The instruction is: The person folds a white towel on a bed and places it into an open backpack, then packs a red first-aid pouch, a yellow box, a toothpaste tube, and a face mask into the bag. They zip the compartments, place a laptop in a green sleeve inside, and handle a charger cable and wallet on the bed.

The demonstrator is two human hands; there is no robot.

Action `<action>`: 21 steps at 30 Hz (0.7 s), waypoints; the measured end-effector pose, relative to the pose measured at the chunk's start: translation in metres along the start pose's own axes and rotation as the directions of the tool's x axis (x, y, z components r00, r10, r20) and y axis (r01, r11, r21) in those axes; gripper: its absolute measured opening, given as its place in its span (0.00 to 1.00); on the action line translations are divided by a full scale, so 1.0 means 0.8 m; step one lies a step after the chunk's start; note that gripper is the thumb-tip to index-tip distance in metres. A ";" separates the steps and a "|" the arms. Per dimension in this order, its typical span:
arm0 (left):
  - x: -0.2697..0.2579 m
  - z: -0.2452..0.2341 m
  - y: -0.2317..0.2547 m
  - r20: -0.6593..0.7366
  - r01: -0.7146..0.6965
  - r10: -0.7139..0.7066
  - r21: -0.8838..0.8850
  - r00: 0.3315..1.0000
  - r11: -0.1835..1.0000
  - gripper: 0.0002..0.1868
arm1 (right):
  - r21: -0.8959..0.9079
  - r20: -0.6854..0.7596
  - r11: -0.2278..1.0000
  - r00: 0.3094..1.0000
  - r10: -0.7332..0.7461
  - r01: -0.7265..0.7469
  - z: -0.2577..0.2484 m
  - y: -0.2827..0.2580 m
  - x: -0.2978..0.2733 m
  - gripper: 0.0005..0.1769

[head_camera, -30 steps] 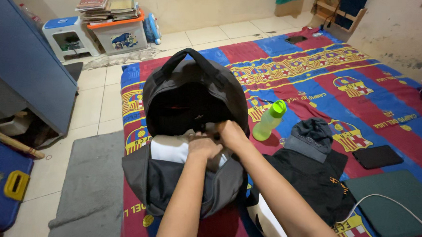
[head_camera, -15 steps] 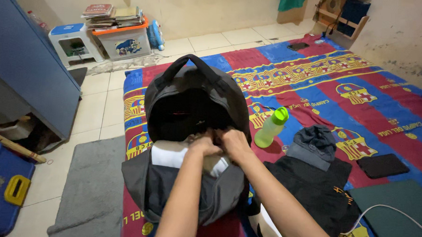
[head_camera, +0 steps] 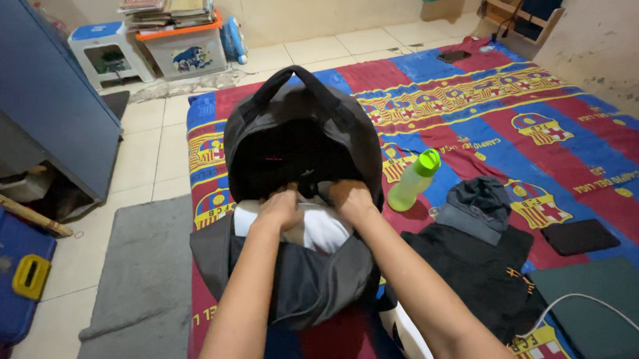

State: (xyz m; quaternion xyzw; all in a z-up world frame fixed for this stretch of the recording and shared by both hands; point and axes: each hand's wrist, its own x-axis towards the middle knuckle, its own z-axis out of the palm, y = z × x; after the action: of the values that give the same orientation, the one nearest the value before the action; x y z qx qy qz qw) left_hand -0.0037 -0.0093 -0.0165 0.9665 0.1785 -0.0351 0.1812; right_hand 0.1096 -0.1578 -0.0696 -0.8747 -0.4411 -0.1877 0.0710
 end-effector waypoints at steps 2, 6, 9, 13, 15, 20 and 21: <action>-0.002 0.004 0.000 -0.043 0.011 -0.013 -0.041 0.999 0.999 0.39 | 0.015 -0.011 1.000 1.000 -0.013 0.013 -0.009 -0.006 0.007 0.06; -0.008 0.000 0.002 -0.092 -0.009 0.001 -0.082 0.996 0.997 0.39 | 0.139 -0.089 0.987 0.992 0.094 -0.081 -0.025 -0.018 0.021 0.07; -0.015 -0.003 0.013 -0.090 -0.001 -0.008 -0.100 0.996 0.995 0.43 | 0.247 -0.056 0.949 0.975 0.216 -0.196 -0.026 -0.032 0.034 0.09; -0.020 -0.007 0.019 -0.058 0.010 -0.015 -0.092 0.998 0.996 0.45 | 0.176 -0.032 0.950 0.963 0.268 -0.259 -0.021 -0.055 0.041 0.11; -0.020 -0.007 0.014 -0.070 -0.007 -0.001 -0.110 0.998 0.994 0.47 | 0.276 -0.024 0.910 0.944 0.329 -0.310 -0.020 -0.063 0.042 0.11; -0.014 0.003 0.010 -0.100 -0.016 0.001 -0.150 0.995 0.989 0.49 | 0.538 -0.092 0.789 0.910 0.405 -0.297 -0.022 -0.061 0.029 0.14; -0.013 0.004 0.009 -0.108 -0.021 0.005 -0.146 0.994 0.989 0.50 | 0.536 -0.080 0.784 0.906 0.416 -0.312 -0.021 -0.060 0.028 0.13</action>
State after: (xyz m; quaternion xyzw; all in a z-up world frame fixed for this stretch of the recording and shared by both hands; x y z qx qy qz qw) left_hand -0.0107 -0.0205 -0.0153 0.9522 0.1838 0.0311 0.2421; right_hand 0.0787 -0.1174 -0.0476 -0.8702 -0.2878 -0.1309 0.3779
